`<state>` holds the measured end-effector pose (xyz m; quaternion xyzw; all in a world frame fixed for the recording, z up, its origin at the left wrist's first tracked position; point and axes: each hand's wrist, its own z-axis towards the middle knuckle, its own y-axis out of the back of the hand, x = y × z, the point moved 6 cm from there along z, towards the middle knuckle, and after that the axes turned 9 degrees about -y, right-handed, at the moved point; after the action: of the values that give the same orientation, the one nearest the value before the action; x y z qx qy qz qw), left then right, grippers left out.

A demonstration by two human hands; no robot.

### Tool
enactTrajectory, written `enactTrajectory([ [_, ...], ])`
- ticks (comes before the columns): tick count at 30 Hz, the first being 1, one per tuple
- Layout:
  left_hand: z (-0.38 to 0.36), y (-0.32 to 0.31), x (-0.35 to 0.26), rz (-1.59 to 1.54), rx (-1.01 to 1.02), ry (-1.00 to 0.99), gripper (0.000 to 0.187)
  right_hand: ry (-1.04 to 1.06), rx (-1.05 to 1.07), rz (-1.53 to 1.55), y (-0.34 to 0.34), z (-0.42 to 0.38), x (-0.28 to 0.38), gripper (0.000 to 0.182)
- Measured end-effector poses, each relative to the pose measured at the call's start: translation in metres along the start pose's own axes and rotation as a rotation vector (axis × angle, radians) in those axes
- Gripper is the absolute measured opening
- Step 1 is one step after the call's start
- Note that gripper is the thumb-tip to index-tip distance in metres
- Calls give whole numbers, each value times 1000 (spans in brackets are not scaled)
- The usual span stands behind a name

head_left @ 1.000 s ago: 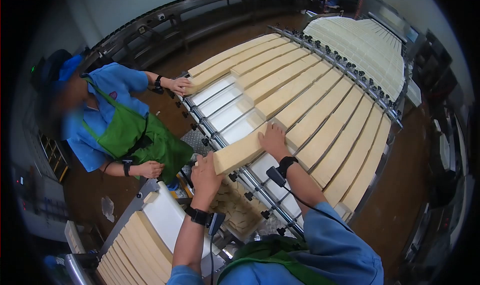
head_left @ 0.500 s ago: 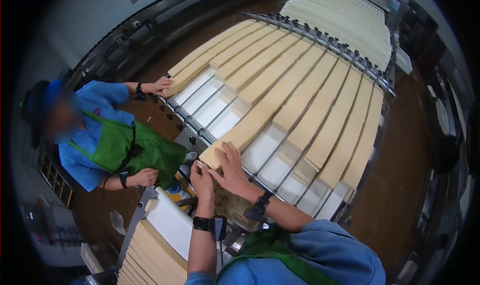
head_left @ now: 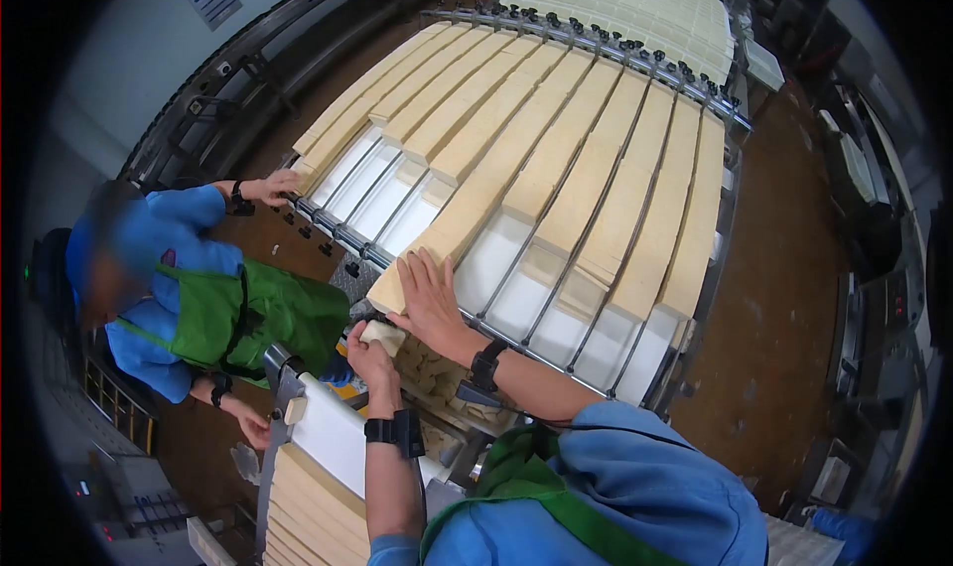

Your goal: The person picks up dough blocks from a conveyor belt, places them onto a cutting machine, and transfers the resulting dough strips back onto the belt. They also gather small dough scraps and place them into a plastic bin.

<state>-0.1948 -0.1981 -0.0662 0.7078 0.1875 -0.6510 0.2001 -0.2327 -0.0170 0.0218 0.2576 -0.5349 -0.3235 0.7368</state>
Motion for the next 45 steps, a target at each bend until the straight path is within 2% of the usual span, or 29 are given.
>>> enactTrajectory([
  [2,-2,11,12,240,-82,-99,50,-11,7,-40,0,0,2,98],
  [3,0,11,17,239,-84,-100,50,-16,17,-80,-1,2,3,98],
  [6,0,4,27,12,29,15,45,-89,61,-156,-7,7,5,98],
  [9,-16,-25,7,-429,223,184,47,-93,46,-223,-11,7,6,98],
  [13,-28,-32,-2,-375,210,231,43,-111,106,-279,-6,3,15,99],
  [16,-30,-33,-3,-412,273,229,43,-110,126,-247,-8,0,20,98],
  [21,-34,-36,-9,-409,235,257,42,-105,41,-186,-5,2,25,89],
  [23,-36,-38,-12,-412,227,257,42,-152,4,-58,0,2,26,80],
  [33,-33,-40,-12,-410,243,287,40,-224,-14,-42,-4,8,26,78],
  [35,-30,-38,-12,-428,285,236,42,-256,-39,-68,-5,9,26,80],
  [37,-32,-36,-12,-452,264,305,37,-277,106,-116,-7,12,29,85],
  [38,-28,-36,-8,-488,250,290,37,-274,112,-131,-5,12,31,83],
  [43,-34,-30,7,-530,198,304,39,-216,-52,-108,-1,1,34,78],
  [45,-42,-23,-3,-582,195,196,46,-138,112,38,-1,-4,40,80],
])
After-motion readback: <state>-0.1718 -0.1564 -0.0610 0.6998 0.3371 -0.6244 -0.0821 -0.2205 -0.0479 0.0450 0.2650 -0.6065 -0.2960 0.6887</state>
